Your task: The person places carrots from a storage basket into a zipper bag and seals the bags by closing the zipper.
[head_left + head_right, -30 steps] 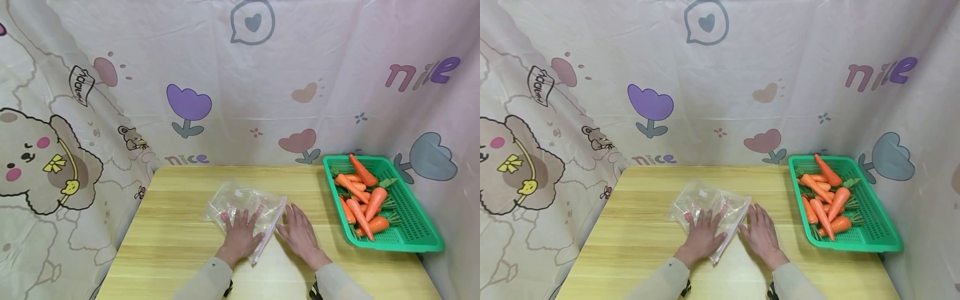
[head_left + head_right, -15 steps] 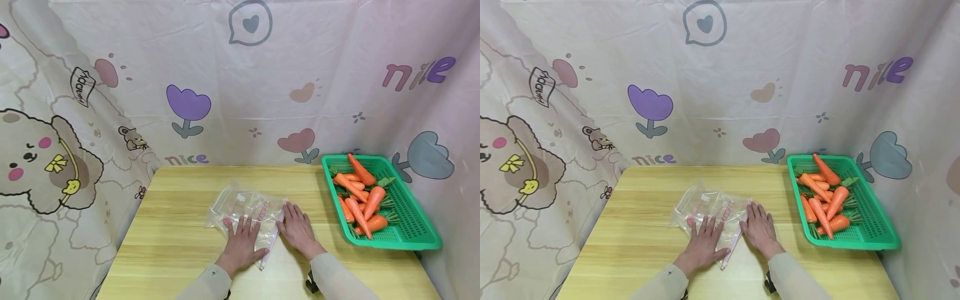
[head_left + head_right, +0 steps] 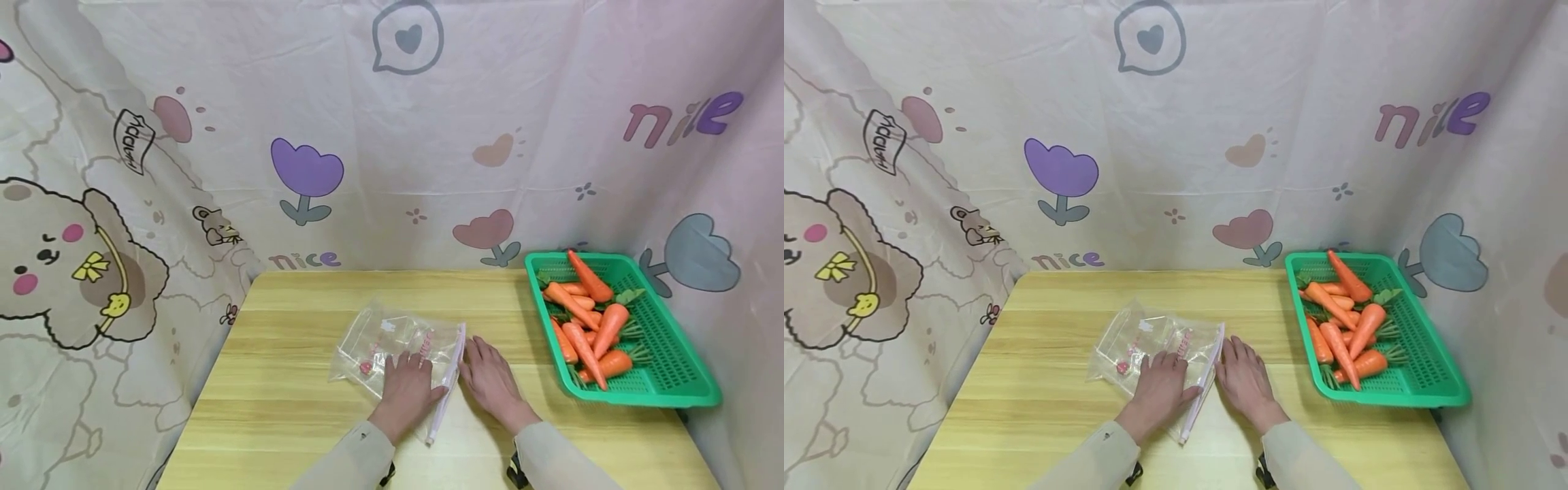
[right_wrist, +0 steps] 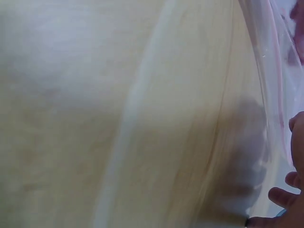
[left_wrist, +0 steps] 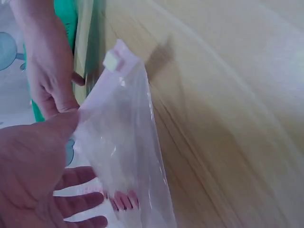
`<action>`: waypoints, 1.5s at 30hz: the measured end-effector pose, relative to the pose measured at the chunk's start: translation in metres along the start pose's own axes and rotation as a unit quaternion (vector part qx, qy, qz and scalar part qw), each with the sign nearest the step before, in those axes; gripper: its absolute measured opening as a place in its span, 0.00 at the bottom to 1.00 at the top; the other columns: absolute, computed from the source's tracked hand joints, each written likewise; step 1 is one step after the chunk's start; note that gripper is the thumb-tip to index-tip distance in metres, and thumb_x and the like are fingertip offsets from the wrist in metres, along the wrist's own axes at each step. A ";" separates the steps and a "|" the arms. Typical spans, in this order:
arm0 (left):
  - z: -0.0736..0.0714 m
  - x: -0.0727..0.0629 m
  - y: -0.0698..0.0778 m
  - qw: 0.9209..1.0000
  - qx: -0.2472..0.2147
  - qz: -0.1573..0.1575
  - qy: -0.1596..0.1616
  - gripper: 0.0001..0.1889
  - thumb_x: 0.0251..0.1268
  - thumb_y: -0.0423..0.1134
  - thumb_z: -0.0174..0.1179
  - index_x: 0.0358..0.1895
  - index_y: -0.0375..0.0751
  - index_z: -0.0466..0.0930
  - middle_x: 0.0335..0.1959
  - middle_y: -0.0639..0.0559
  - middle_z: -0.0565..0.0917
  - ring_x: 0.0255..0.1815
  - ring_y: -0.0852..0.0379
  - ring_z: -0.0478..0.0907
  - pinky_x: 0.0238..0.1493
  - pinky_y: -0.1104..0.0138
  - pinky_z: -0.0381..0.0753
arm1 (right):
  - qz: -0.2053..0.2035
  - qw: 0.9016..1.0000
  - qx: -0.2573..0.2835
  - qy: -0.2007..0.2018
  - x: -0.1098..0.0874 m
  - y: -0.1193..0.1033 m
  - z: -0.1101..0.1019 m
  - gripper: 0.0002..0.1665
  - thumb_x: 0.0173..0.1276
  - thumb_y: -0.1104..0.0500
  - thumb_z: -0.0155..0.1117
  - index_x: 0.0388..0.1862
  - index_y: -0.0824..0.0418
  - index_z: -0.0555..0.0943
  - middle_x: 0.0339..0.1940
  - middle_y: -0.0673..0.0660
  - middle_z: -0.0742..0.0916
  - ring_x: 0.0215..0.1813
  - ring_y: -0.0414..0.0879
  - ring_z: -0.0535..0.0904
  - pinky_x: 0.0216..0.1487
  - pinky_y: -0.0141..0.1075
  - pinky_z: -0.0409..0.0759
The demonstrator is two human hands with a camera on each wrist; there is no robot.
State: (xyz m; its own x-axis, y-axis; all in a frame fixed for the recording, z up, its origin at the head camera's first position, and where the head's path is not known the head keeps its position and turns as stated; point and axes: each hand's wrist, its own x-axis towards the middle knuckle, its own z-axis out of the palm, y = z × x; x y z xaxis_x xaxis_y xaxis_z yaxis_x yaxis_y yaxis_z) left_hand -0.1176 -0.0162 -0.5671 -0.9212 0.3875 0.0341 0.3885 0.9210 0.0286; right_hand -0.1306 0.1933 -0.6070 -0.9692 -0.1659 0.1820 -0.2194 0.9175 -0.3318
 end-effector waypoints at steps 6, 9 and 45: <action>0.007 0.019 0.015 0.998 0.040 0.030 0.039 0.36 0.67 0.75 0.56 0.55 0.45 0.82 0.50 0.48 0.84 0.54 0.47 0.80 0.55 0.48 0.80 | 0.004 1.000 -0.007 0.023 -0.015 0.005 -0.002 0.34 0.79 0.50 0.63 0.73 0.70 0.72 0.73 0.71 0.76 0.71 0.69 0.75 0.67 0.64 0.76; 0.009 0.026 0.018 0.997 0.056 0.028 0.036 0.35 0.66 0.74 0.58 0.53 0.44 0.81 0.46 0.48 0.84 0.49 0.48 0.79 0.48 0.51 0.81 | 0.003 1.000 -0.007 0.030 -0.021 0.006 -0.002 0.34 0.78 0.49 0.64 0.72 0.70 0.73 0.71 0.71 0.77 0.69 0.69 0.76 0.66 0.63 0.76; -0.175 0.015 -0.033 0.990 -0.062 -0.104 0.070 0.14 0.68 0.43 0.62 0.42 0.32 0.80 0.28 0.44 0.79 0.29 0.48 0.75 0.26 0.55 0.82 | 0.051 0.992 0.075 0.093 0.054 -0.072 -0.115 0.10 0.70 0.58 0.65 0.27 0.57 0.83 0.23 0.52 0.84 0.30 0.51 0.79 0.49 0.56 0.79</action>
State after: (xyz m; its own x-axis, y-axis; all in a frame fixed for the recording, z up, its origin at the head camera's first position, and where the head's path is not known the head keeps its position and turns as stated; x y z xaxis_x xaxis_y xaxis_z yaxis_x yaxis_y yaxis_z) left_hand -0.1405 -0.0475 -0.3924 -0.9731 0.1720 0.1534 0.1978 0.9649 0.1725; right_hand -0.1543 0.1595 -0.4665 -0.9532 0.0075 0.3022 -0.1483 0.8595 -0.4892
